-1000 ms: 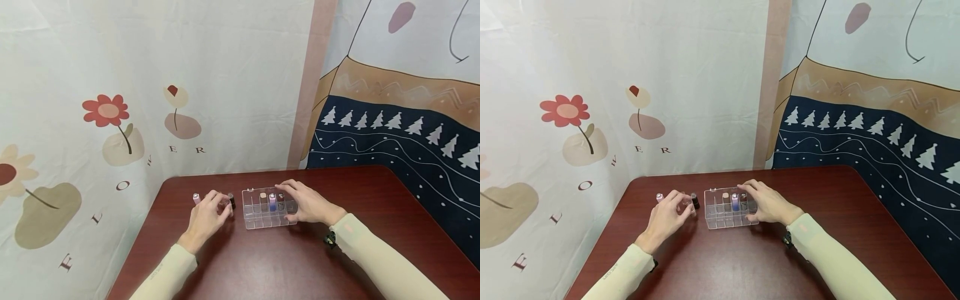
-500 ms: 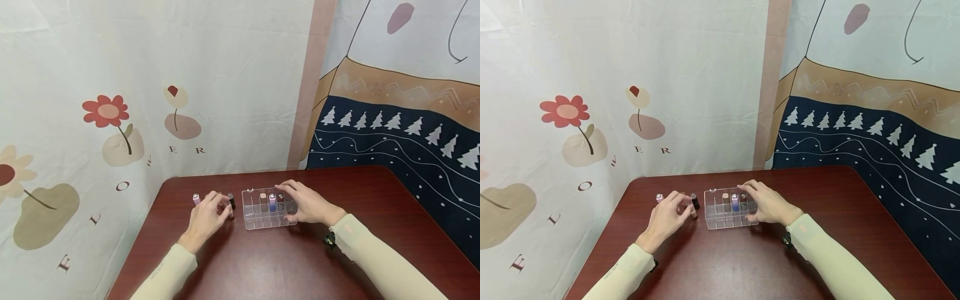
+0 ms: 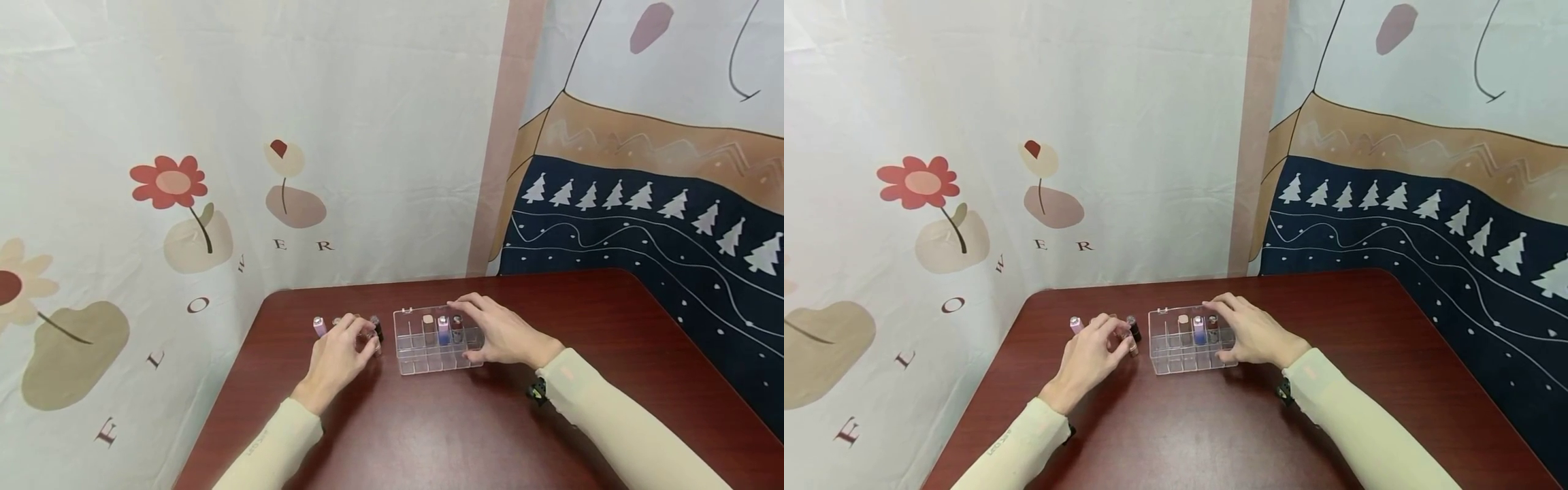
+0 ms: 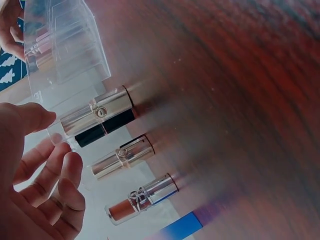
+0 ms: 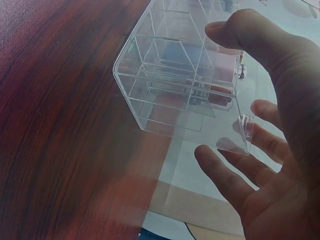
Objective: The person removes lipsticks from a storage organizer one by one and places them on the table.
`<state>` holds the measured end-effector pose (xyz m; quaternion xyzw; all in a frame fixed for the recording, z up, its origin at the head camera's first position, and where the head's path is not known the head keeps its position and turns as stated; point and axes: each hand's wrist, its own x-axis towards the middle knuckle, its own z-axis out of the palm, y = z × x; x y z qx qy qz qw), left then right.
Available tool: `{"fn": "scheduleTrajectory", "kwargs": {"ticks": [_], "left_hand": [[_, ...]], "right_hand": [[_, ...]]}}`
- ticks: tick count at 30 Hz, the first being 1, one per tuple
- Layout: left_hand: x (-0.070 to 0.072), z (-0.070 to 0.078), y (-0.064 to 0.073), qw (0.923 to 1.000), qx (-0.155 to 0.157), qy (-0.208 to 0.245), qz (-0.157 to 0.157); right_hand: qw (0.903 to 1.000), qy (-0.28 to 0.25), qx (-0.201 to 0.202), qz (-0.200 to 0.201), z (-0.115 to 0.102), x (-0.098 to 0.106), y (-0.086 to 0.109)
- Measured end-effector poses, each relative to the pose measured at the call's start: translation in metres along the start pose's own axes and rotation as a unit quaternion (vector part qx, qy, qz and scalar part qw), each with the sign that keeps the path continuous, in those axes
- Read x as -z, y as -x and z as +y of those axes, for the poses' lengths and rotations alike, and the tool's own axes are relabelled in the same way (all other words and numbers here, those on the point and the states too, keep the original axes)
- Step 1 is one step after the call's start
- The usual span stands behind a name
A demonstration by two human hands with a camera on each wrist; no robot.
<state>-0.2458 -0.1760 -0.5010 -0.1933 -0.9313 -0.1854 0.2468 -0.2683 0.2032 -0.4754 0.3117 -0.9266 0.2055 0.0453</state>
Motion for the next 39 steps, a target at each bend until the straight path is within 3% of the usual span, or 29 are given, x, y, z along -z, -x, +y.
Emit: {"fn": "scheduleTrajectory", "kwargs": {"ticks": [18, 26, 39], "left_hand": [[0.003, 0.003, -0.006, 0.9997, -0.010, -0.005, 0.022], [0.002, 0.016, -0.015, 0.9974, -0.051, -0.005, 0.050], [-0.006, 0.039, -0.025, 0.9943, -0.086, -0.023, 0.058]], "right_hand": [[1.0000, 0.001, 0.002, -0.003, 0.001, 0.002, 0.000], [1.0000, 0.004, 0.005, -0.001, 0.001, 0.003, 0.001], [1.0000, -0.001, 0.003, -0.001, -0.001, 0.001, 0.000]]}}
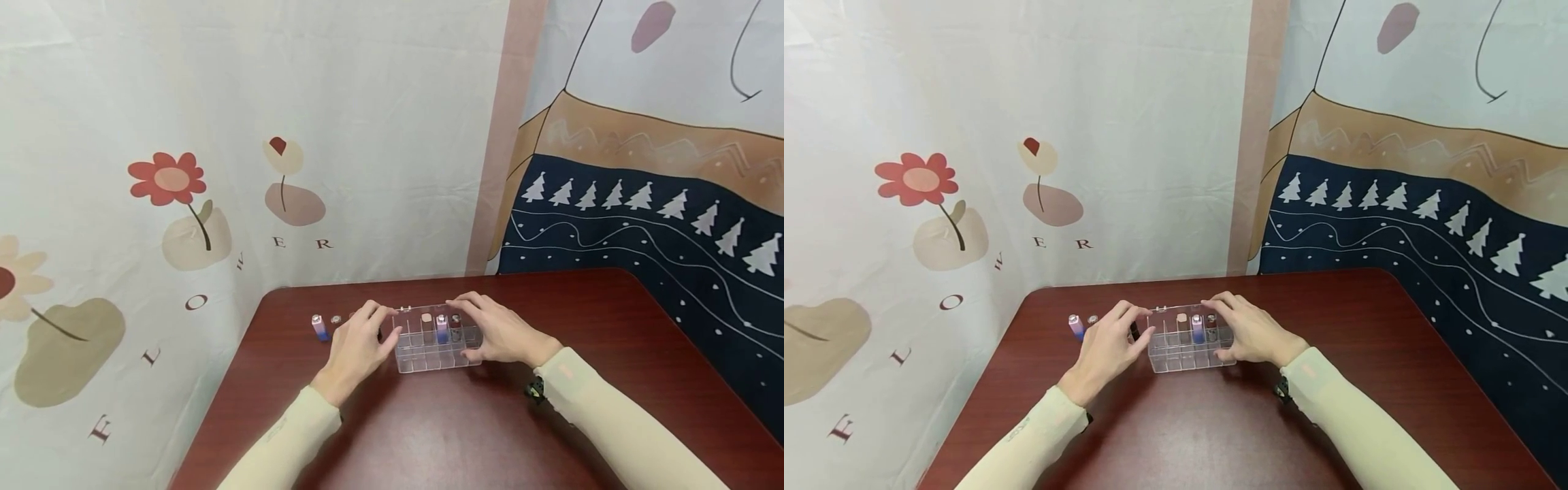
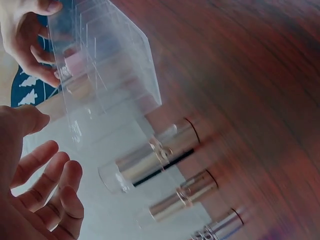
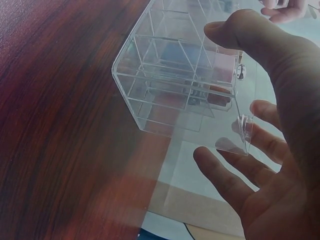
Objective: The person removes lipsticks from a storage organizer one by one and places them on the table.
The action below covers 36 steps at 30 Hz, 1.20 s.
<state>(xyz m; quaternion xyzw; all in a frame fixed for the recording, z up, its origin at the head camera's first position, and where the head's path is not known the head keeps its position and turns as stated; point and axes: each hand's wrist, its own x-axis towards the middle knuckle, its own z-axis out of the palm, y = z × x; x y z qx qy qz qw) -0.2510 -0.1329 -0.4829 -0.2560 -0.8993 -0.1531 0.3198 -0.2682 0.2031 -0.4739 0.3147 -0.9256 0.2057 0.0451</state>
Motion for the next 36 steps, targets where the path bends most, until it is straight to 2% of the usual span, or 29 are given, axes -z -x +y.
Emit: {"fn": "scheduleTrajectory", "kwargs": {"ticks": [7, 12, 19, 26, 36], "left_hand": [[-0.011, 0.015, -0.009, 0.9998, -0.011, 0.001, -0.019], [-0.020, 0.026, -0.018, 0.9994, -0.028, -0.004, -0.020], [-0.028, 0.037, -0.027, 0.9985, -0.028, -0.023, -0.041], [-0.036, 0.043, -0.027, 0.9967, -0.022, -0.040, -0.067], [-0.038, 0.047, -0.030, 0.9957, -0.009, -0.065, -0.065]], "right_hand": [[1.0000, -0.002, 0.004, 0.004, 0.001, 0.000, 0.000], [0.9998, -0.003, 0.013, 0.011, 0.002, 0.000, -0.001], [0.9999, -0.003, 0.012, 0.007, 0.002, -0.001, -0.001], [0.9997, 0.003, 0.023, 0.011, 0.002, -0.002, -0.001], [0.9996, 0.004, 0.025, 0.011, 0.003, -0.002, -0.001]]}}
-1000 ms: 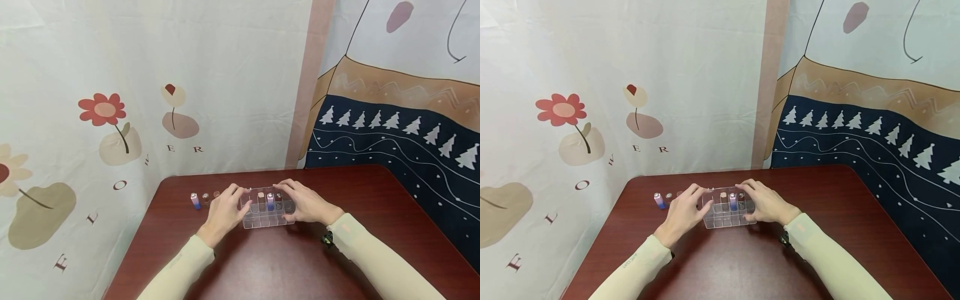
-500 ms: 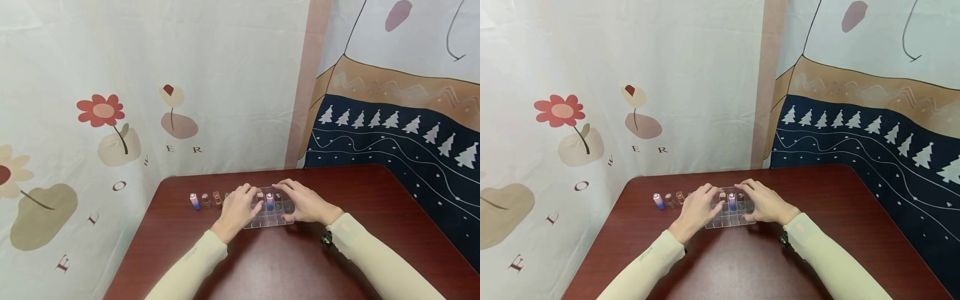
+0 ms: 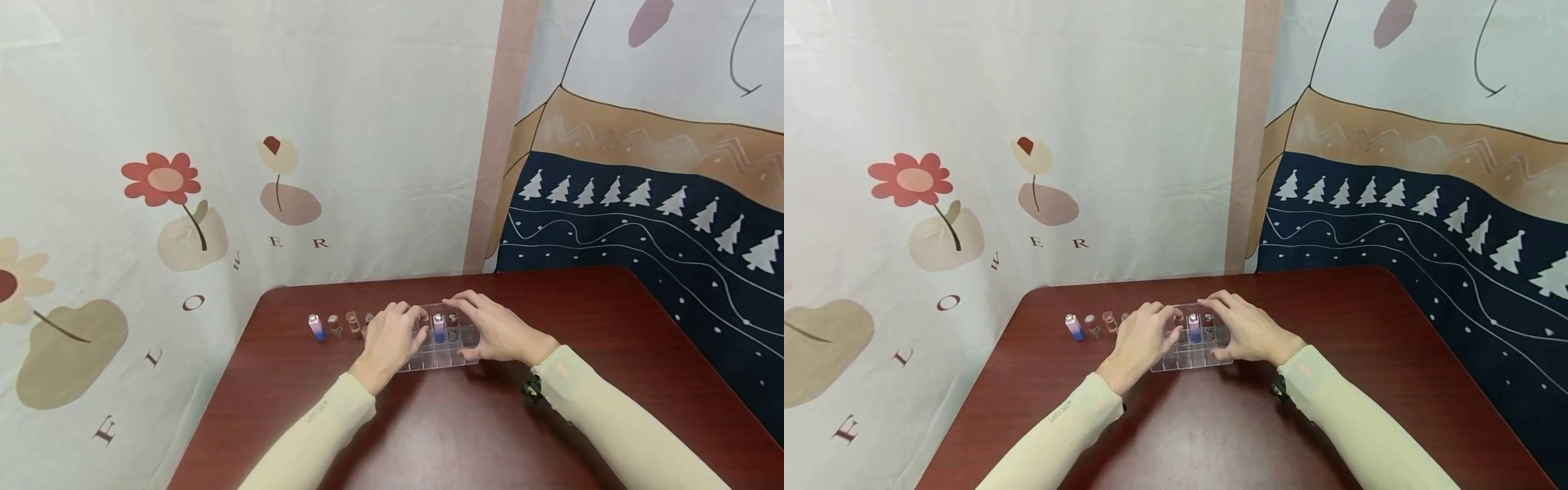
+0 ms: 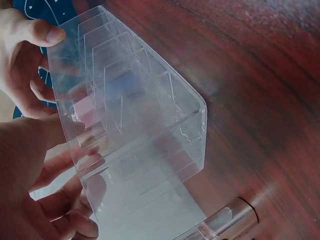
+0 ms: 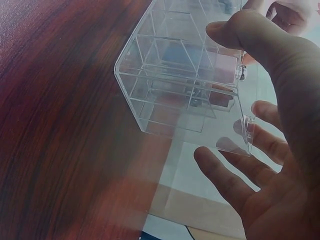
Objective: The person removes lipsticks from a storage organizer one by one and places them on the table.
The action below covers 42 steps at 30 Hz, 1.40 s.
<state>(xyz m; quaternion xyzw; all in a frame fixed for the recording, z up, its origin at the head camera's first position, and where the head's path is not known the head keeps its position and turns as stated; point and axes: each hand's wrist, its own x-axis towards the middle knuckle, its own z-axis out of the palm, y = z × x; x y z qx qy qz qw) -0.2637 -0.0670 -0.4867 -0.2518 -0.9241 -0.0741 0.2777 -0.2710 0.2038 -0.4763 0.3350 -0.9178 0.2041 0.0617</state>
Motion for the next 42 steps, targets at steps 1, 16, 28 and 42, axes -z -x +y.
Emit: {"fn": "scheduleTrajectory", "kwargs": {"ticks": [1, 16, 28, 42], "left_hand": [[0.000, 0.000, 0.000, 1.0000, 0.003, 0.001, -0.002], [0.000, -0.001, -0.005, 0.9986, 0.040, 0.034, -0.009], [0.001, -0.003, -0.006, 0.9973, 0.044, 0.059, 0.000], [0.009, -0.003, -0.008, 0.9938, 0.025, 0.099, 0.045]], "right_hand": [[1.0000, -0.002, -0.001, -0.001, 0.000, 0.000, 0.000], [1.0000, -0.003, 0.001, 0.001, 0.000, 0.000, -0.001], [1.0000, 0.002, 0.004, 0.008, 0.000, -0.001, -0.001], [1.0000, -0.008, -0.006, -0.002, -0.001, 0.001, 0.000]]}}
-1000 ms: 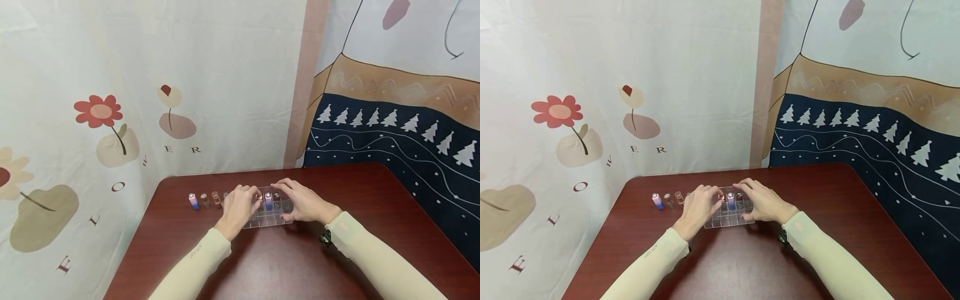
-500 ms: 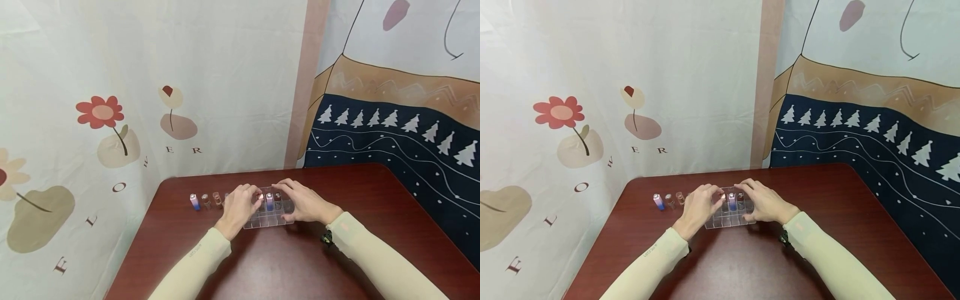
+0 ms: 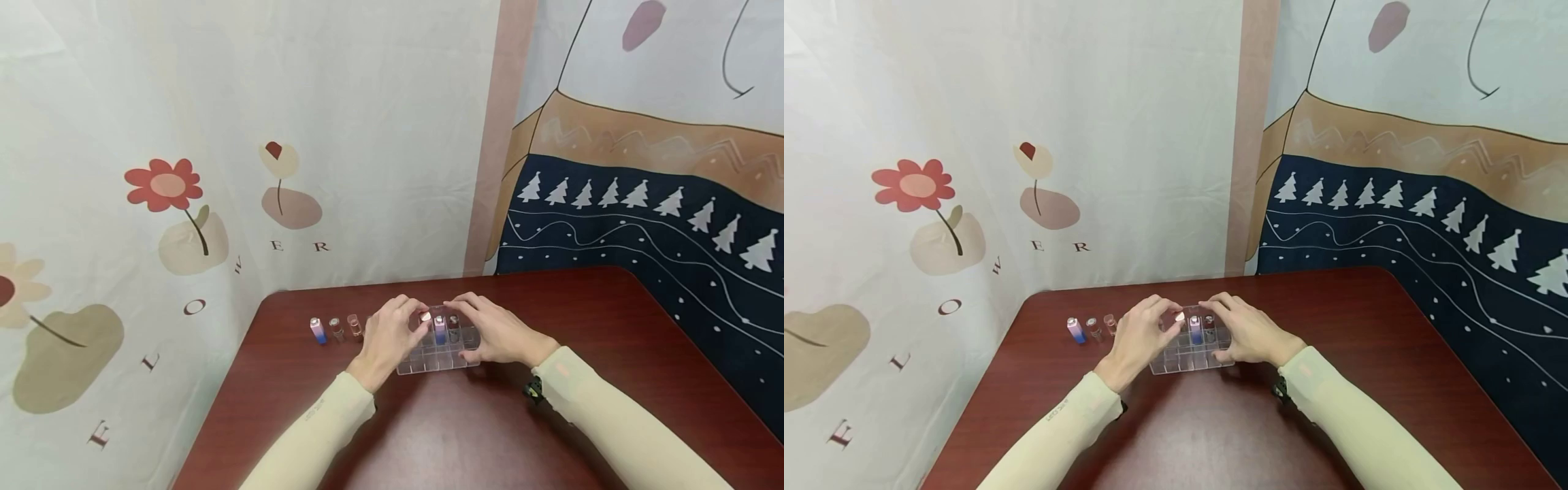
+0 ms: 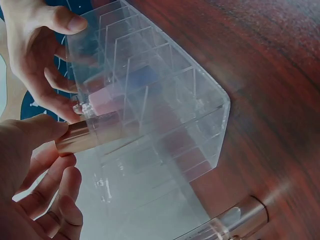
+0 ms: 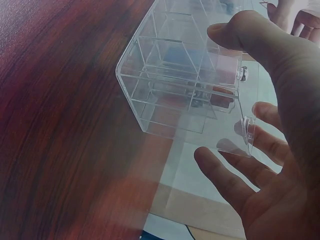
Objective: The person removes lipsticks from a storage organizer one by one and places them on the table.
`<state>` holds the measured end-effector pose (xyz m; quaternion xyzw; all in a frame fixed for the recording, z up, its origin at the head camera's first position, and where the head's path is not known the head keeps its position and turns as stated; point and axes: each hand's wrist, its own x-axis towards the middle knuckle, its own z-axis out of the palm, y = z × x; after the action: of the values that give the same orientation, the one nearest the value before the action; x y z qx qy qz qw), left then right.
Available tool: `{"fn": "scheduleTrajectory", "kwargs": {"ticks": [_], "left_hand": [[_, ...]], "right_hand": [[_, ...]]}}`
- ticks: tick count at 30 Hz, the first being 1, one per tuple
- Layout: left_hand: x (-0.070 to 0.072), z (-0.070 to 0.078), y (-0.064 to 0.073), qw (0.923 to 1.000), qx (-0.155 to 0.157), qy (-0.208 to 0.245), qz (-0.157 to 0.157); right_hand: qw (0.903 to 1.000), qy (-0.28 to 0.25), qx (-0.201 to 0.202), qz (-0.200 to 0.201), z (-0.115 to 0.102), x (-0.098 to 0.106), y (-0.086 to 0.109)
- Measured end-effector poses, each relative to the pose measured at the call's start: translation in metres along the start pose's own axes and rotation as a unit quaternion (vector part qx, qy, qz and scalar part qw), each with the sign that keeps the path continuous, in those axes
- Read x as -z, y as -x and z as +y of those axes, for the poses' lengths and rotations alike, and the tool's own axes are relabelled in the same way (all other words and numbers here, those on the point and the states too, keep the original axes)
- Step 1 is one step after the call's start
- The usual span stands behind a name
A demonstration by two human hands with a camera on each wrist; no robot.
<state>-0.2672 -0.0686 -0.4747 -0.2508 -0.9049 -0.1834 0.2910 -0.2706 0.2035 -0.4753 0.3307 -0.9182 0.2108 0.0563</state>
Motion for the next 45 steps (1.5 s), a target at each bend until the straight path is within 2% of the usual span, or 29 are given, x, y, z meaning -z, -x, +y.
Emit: {"fn": "scheduleTrajectory", "kwargs": {"ticks": [9, 13, 20, 28, 34, 35, 38, 41, 42, 45], "left_hand": [[0.009, 0.000, 0.002, 0.9994, -0.016, 0.019, 0.022], [0.014, -0.001, 0.006, 0.9991, -0.020, 0.032, 0.020], [0.022, -0.007, 0.008, 0.9954, -0.048, 0.050, 0.065], [0.032, -0.012, 0.009, 0.9921, -0.056, 0.071, 0.087], [0.032, -0.025, 0.014, 0.9837, -0.081, 0.103, 0.123], [0.017, -0.038, 0.015, 0.9800, -0.090, 0.115, 0.135], [0.018, -0.044, 0.018, 0.9757, -0.099, 0.129, 0.146], [0.025, -0.045, 0.019, 0.9770, -0.097, 0.129, 0.140], [0.042, -0.035, 0.018, 0.9802, -0.088, 0.121, 0.129], [0.053, -0.033, 0.020, 0.9852, -0.069, 0.110, 0.112]], "right_hand": [[1.0000, 0.001, -0.001, 0.006, 0.001, -0.002, 0.002], [1.0000, -0.002, 0.000, 0.002, 0.001, -0.003, 0.002], [1.0000, 0.002, 0.001, 0.006, 0.003, -0.003, 0.002], [1.0000, 0.002, -0.003, 0.005, 0.004, -0.003, 0.002], [1.0000, 0.002, 0.000, 0.006, 0.003, -0.003, 0.001], [1.0000, 0.002, 0.001, 0.007, 0.003, -0.003, 0.001], [1.0000, 0.003, 0.002, 0.007, 0.002, -0.002, 0.001], [1.0000, 0.006, 0.003, 0.007, 0.001, -0.002, 0.000], [0.9999, 0.007, 0.004, 0.007, 0.001, -0.002, 0.001], [0.9999, 0.010, 0.006, 0.007, 0.001, -0.003, 0.001]]}}
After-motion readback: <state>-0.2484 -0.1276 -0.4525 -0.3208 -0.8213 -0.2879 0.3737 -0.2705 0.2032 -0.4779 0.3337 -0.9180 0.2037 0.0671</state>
